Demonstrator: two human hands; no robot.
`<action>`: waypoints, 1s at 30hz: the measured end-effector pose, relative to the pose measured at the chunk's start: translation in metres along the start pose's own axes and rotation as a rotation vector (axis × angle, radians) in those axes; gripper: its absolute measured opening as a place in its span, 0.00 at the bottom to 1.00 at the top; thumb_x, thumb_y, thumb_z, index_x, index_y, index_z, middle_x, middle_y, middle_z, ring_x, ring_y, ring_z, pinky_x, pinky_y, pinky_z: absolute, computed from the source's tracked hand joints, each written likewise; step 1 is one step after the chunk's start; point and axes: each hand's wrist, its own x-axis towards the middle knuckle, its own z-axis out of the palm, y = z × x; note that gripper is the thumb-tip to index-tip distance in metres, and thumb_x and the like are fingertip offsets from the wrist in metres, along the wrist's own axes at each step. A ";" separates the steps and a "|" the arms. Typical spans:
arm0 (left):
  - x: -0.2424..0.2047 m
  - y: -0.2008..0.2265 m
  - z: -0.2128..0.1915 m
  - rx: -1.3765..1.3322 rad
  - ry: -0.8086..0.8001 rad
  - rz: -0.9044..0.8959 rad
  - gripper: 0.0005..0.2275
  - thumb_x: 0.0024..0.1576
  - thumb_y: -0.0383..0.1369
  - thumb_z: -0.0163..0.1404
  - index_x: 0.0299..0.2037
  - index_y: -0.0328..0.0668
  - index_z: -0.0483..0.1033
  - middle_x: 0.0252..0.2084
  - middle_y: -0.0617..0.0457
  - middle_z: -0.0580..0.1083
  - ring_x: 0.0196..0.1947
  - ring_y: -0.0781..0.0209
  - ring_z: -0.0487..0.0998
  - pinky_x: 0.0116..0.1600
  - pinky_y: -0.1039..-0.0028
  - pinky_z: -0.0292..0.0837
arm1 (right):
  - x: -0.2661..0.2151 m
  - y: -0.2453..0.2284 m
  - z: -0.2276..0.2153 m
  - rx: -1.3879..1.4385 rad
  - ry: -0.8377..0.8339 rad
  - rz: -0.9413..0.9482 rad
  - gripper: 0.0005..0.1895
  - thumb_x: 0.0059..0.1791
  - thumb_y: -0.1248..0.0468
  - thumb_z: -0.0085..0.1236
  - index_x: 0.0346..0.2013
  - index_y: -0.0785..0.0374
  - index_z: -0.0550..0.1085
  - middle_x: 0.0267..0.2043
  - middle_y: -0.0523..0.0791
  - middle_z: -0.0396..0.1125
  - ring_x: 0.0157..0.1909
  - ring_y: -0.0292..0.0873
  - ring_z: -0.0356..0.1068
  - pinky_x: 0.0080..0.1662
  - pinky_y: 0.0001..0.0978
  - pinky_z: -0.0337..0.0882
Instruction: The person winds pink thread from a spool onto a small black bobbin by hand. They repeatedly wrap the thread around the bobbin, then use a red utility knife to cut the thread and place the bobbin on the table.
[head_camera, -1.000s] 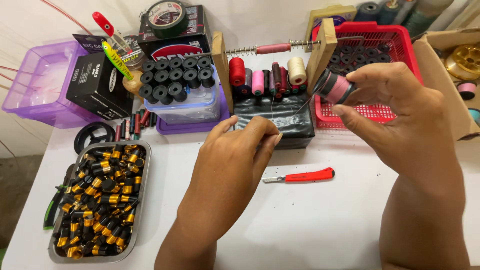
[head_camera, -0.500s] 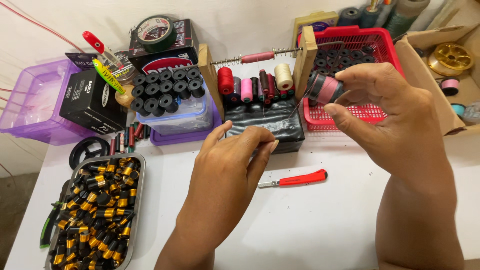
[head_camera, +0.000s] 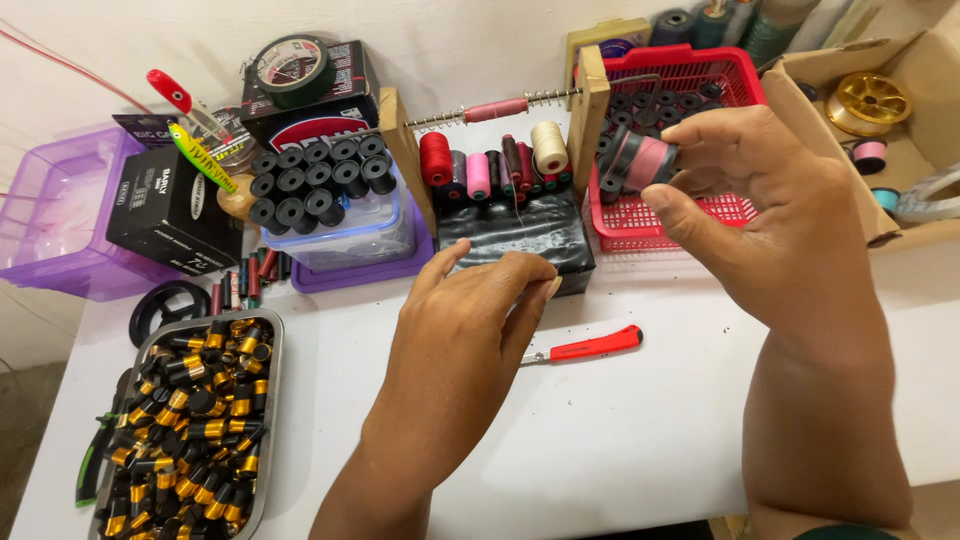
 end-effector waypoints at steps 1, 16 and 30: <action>0.000 -0.001 0.000 0.006 0.004 0.001 0.02 0.64 0.31 0.46 0.40 0.46 0.71 0.28 0.60 0.78 0.28 0.61 0.77 0.65 0.54 0.62 | 0.000 0.000 0.000 0.003 0.002 -0.006 0.16 0.52 0.68 0.64 0.53 0.66 0.71 0.44 0.47 0.72 0.44 0.39 0.71 0.53 0.30 0.75; 0.001 -0.006 -0.004 -0.016 -0.029 -0.014 0.02 0.64 0.31 0.45 0.41 0.46 0.71 0.31 0.57 0.79 0.31 0.57 0.79 0.65 0.53 0.61 | 0.008 -0.005 0.007 0.268 -0.035 0.158 0.10 0.55 0.70 0.54 0.50 0.68 0.68 0.44 0.48 0.72 0.43 0.40 0.75 0.51 0.28 0.77; -0.007 -0.002 -0.021 -0.048 -0.048 -0.053 0.02 0.64 0.32 0.45 0.40 0.48 0.70 0.28 0.58 0.78 0.27 0.58 0.77 0.65 0.55 0.61 | 0.008 -0.001 0.017 0.291 -0.043 0.193 0.09 0.56 0.69 0.54 0.50 0.67 0.68 0.42 0.47 0.71 0.41 0.39 0.74 0.48 0.26 0.75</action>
